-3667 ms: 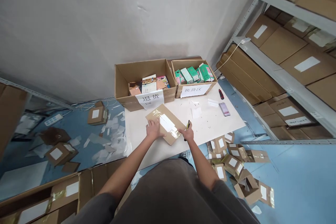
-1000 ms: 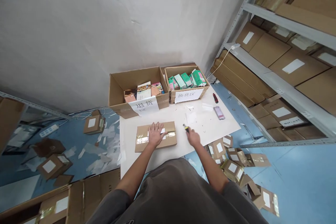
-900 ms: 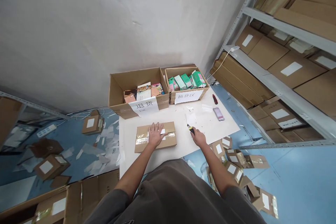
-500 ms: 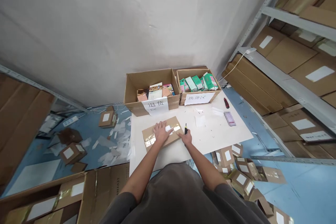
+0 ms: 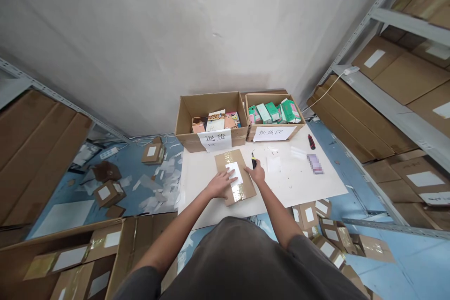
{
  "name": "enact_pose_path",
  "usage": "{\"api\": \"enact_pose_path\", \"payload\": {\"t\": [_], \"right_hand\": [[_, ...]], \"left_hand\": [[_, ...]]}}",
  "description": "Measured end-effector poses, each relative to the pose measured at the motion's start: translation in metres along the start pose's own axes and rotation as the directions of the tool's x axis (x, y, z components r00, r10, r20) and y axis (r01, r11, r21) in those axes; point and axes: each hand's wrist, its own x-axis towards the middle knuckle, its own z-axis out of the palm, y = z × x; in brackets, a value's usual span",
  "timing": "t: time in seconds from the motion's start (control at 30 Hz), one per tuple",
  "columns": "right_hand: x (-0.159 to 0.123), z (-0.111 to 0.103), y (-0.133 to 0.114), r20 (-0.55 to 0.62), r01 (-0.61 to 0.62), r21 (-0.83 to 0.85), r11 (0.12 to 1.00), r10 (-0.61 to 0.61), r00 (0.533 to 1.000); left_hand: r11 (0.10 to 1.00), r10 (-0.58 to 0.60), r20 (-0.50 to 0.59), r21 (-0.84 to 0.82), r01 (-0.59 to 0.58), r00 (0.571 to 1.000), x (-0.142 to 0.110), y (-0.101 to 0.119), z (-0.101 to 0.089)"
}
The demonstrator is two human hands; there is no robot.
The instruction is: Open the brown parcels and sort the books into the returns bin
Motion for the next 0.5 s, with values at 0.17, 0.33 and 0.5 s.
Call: {"api": "enact_pose_path", "payload": {"t": [0.17,0.33,0.5], "right_hand": [[-0.068,0.014,0.082,0.092,-0.087,0.031,0.996,0.083,0.992],[-0.057,0.031,0.074,0.068,-0.145,0.135,0.980,0.137,0.988],[-0.007,0.034,0.023,0.097,-0.156,0.110,0.982,0.146,0.984]], "left_hand": [[0.976,0.201,0.122,0.065,-0.210,0.972,0.022,-0.001,-0.005],[0.982,0.154,0.070,0.096,-0.160,0.986,0.020,0.001,-0.009],[0.991,-0.111,-0.037,0.077,0.113,0.993,0.009,0.007,-0.007]]}}
